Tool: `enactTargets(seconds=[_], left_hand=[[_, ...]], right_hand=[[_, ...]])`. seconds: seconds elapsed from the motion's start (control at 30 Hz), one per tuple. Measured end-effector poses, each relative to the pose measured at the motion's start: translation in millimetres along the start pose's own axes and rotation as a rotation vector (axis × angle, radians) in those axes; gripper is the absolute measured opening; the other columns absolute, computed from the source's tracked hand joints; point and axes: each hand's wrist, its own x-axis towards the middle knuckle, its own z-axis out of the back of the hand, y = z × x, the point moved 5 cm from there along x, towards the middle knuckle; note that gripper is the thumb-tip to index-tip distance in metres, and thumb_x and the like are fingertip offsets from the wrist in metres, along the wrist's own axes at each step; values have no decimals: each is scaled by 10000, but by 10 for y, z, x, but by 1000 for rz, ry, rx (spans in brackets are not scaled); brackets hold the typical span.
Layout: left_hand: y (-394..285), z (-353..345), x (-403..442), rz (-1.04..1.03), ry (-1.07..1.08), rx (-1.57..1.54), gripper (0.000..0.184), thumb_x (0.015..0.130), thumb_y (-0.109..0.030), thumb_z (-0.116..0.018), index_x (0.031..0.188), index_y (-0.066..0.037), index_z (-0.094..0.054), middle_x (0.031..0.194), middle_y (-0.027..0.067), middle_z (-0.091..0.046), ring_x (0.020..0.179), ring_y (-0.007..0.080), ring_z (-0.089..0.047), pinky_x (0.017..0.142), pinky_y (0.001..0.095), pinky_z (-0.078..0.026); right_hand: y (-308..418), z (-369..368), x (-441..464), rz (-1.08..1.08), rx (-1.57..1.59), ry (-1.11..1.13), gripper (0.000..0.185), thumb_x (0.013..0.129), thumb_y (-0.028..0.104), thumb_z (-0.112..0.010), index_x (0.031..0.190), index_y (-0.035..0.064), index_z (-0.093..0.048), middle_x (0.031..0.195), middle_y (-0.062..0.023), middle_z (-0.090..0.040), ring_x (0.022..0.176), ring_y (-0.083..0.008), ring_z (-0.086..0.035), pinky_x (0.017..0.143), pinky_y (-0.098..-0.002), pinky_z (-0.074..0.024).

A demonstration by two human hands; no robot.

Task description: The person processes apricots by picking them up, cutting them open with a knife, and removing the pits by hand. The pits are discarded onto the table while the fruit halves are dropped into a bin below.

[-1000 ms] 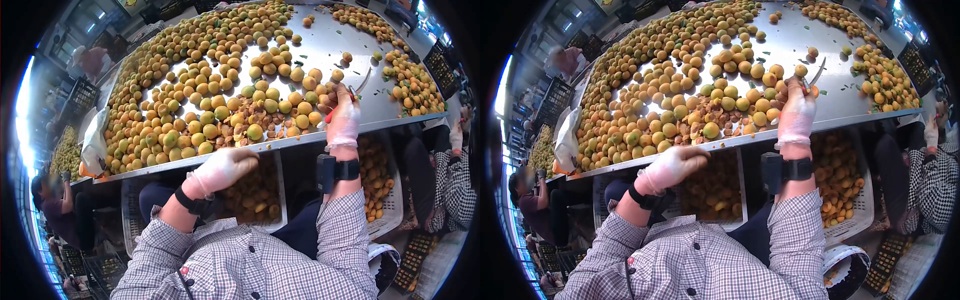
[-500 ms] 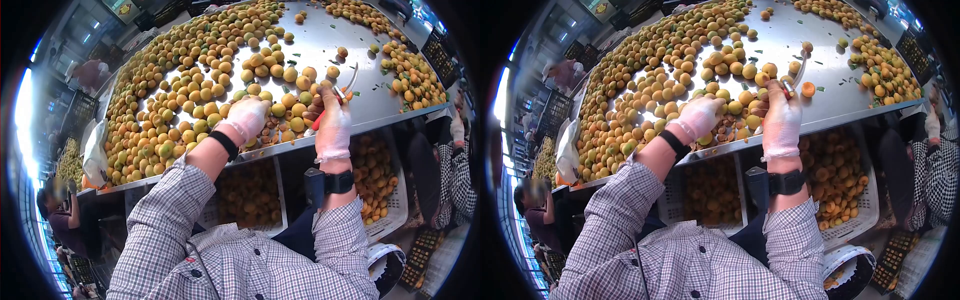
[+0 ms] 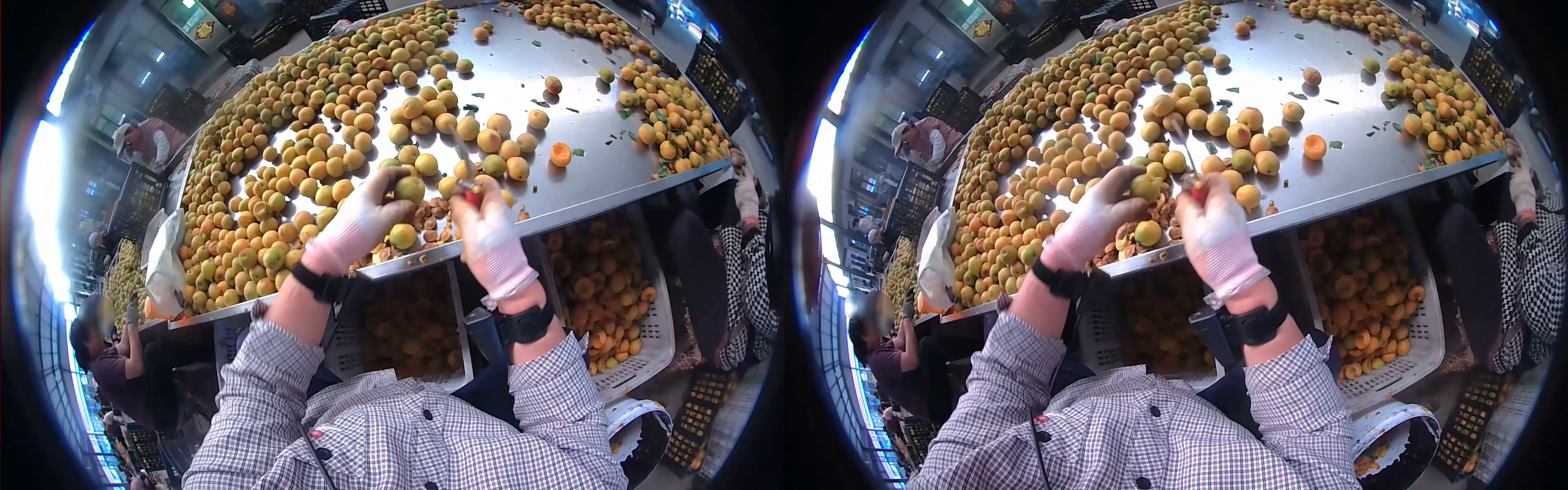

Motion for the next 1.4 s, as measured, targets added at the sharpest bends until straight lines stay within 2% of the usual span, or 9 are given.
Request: enactTargets(seconds=[0.03,0.13,0.27,0.6,0.67,0.7,0.9,0.97,1.4], left_hand=[[-44,-21,-169,19,22,-202,517,926,-117,-617,1392,24,-442,1234,108,-587,1113,194,-608,955,314,-511],[-31,-90,-511,39,-28,-618,523,905,-68,-598,1407,5,-467,1202,78,-593,1062,140,-589,903,279,-522],[75,-132,-747,38,-64,-633,548,915,-128,-639,1418,-12,-453,1196,60,-580,946,107,-550,806,236,-474],[236,-251,-909,80,-124,-1039,545,928,-187,-696,1395,-37,-458,1197,58,-598,877,115,-559,779,252,-469],[239,-261,-914,52,-101,-1049,545,926,-183,-701,1392,-31,-461,1205,64,-600,913,126,-590,801,249,-482],[238,-264,-919,52,-102,-1050,545,926,-183,-701,1392,-31,-461,1205,64,-600,913,126,-590,801,249,-482],[230,-240,-940,16,-51,-1021,553,919,-185,-713,1380,-5,-466,1224,69,-598,1048,143,-615,862,246,-502],[211,-226,-964,38,-110,-954,554,913,-188,-723,1371,0,-474,1223,68,-599,1042,130,-613,855,241,-505],[149,-213,-1044,32,-149,-910,517,921,-185,-714,1345,8,-490,1169,70,-610,1023,120,-613,866,237,-504]], right_hand=[[-26,-89,-52,-12,-45,54,214,949,174,-601,1032,-19,-561,849,-235,-668,865,-428,-662,763,-444,-520],[-34,-299,-222,-4,-1,238,230,955,189,-591,1029,-25,-554,860,-240,-666,858,-411,-666,748,-435,-517],[-45,-454,-374,-31,58,362,235,956,183,-587,1050,-30,-559,866,-245,-665,863,-410,-665,742,-436,-518],[45,-540,-527,73,5,351,237,937,151,-582,1094,-20,-536,829,-257,-655,843,-446,-652,706,-476,-515],[107,-529,-553,82,-30,369,187,947,98,-573,1084,-28,-554,795,-123,-634,707,-197,-630,658,-322,-496],[118,-533,-563,82,-31,370,187,947,98,-573,1084,-28,-554,795,-123,-634,707,-197,-630,658,-322,-496],[75,-598,-622,78,-40,349,234,907,73,-578,1116,-31,-551,827,-161,-654,766,-278,-671,698,-356,-518],[105,-601,-636,113,-75,315,202,904,115,-576,1042,-17,-512,799,-277,-638,829,-465,-637,697,-499,-511],[52,-716,-644,139,-13,320,214,901,114,-558,1042,-45,-533,805,-305,-629,853,-475,-629,721,-504,-510]])
